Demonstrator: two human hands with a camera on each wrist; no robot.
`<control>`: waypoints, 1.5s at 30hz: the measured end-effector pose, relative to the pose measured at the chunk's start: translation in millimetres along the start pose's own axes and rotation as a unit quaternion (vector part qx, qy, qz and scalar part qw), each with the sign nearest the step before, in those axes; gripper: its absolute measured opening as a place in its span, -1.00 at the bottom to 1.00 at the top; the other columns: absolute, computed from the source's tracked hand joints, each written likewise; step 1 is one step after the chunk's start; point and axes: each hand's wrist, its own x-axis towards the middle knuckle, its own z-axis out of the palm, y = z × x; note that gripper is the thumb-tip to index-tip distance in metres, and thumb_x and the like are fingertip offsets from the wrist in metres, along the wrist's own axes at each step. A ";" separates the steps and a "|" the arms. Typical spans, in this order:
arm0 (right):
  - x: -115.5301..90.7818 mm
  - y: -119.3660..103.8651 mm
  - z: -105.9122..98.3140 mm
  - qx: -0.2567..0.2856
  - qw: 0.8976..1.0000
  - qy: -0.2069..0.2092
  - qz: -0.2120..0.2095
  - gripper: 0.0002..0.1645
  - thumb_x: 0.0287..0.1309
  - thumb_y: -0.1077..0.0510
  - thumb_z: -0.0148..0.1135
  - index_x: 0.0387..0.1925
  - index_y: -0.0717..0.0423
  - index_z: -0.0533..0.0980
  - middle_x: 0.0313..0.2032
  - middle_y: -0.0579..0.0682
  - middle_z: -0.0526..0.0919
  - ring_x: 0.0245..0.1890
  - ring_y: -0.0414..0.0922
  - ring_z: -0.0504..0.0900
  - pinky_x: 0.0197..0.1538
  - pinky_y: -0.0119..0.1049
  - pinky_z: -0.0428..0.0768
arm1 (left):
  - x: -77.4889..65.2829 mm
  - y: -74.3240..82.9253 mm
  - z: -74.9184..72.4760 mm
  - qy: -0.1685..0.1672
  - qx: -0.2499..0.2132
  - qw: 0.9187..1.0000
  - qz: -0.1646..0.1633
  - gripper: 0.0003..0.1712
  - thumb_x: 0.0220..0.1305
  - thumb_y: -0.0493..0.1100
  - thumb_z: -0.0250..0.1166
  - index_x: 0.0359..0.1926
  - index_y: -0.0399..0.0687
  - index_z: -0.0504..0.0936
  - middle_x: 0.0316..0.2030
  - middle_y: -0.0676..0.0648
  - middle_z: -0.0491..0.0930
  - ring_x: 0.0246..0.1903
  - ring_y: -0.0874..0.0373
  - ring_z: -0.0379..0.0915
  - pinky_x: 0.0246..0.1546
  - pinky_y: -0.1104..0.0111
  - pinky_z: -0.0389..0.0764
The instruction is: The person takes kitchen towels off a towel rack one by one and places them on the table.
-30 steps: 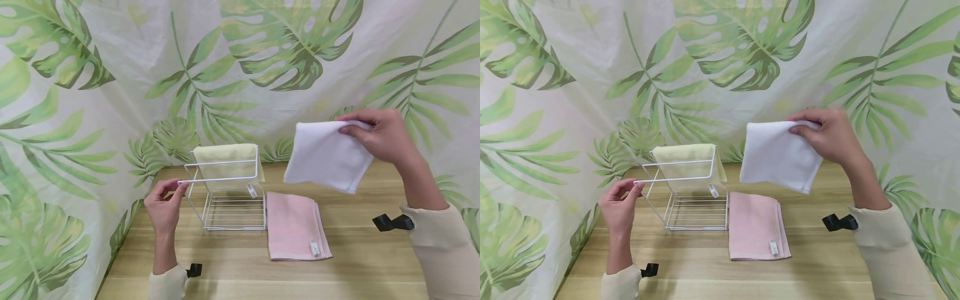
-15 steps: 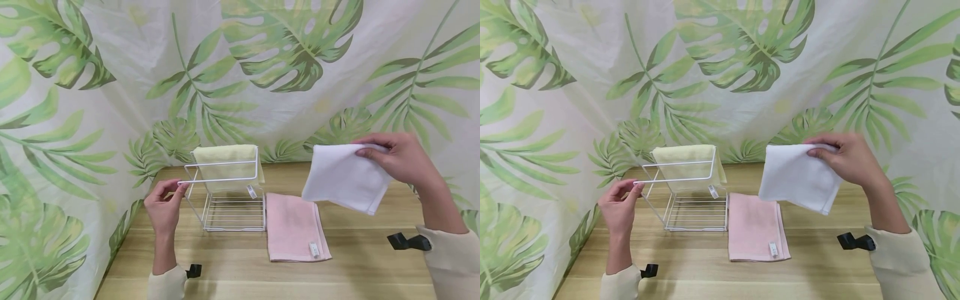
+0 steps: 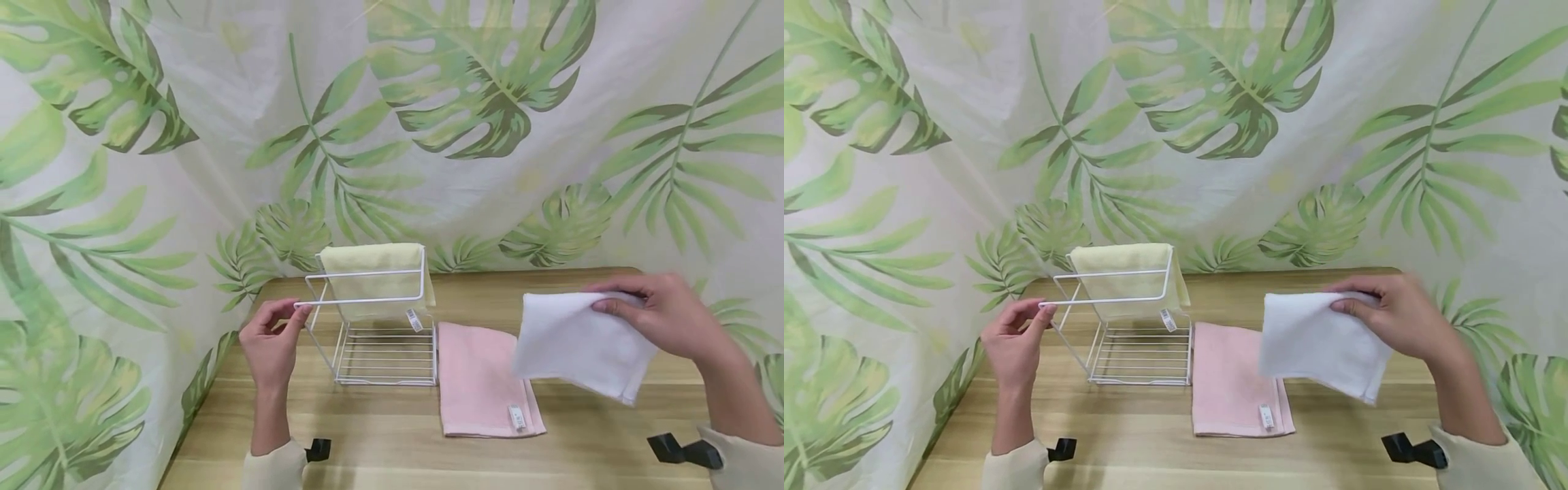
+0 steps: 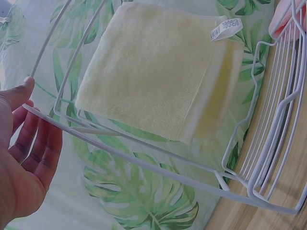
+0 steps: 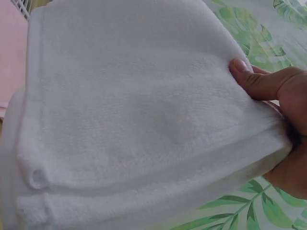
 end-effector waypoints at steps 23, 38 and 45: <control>-48.4 2.5 11.7 0.030 0.997 -0.069 0.002 -0.64 0.13 0.35 0.57 -0.16 -0.19 0.82 -0.21 -0.34 0.85 -0.22 -0.43 0.76 -0.21 -0.67 0.59 | -1.0 -2.0 0.3 0.007 0.004 1.000 -0.008 -0.78 0.15 -0.47 0.58 -0.19 -0.50 0.76 -0.38 0.25 0.76 -0.40 0.41 0.69 -0.42 0.63 0.72; -66.1 26.6 25.0 0.049 0.994 -0.095 0.023 -0.71 0.19 0.31 0.55 -0.13 -0.12 0.80 -0.15 -0.40 0.82 -0.12 -0.45 0.75 -0.14 -0.72 0.57 | 0.7 -2.0 0.3 0.004 0.003 1.000 0.001 -0.77 0.13 -0.48 0.59 -0.18 -0.48 0.77 -0.37 0.25 0.75 -0.39 0.41 0.69 -0.42 0.64 0.71; -62.5 39.6 35.4 0.018 0.994 -0.098 0.046 -0.72 0.20 0.28 0.56 -0.15 -0.18 0.81 -0.16 -0.38 0.83 -0.09 -0.58 0.67 -0.13 -0.73 0.54 | 0.6 -1.3 0.2 0.001 0.000 1.000 0.003 -0.79 0.13 -0.49 0.58 -0.19 -0.46 0.78 -0.36 0.26 0.75 -0.38 0.41 0.69 -0.41 0.64 0.72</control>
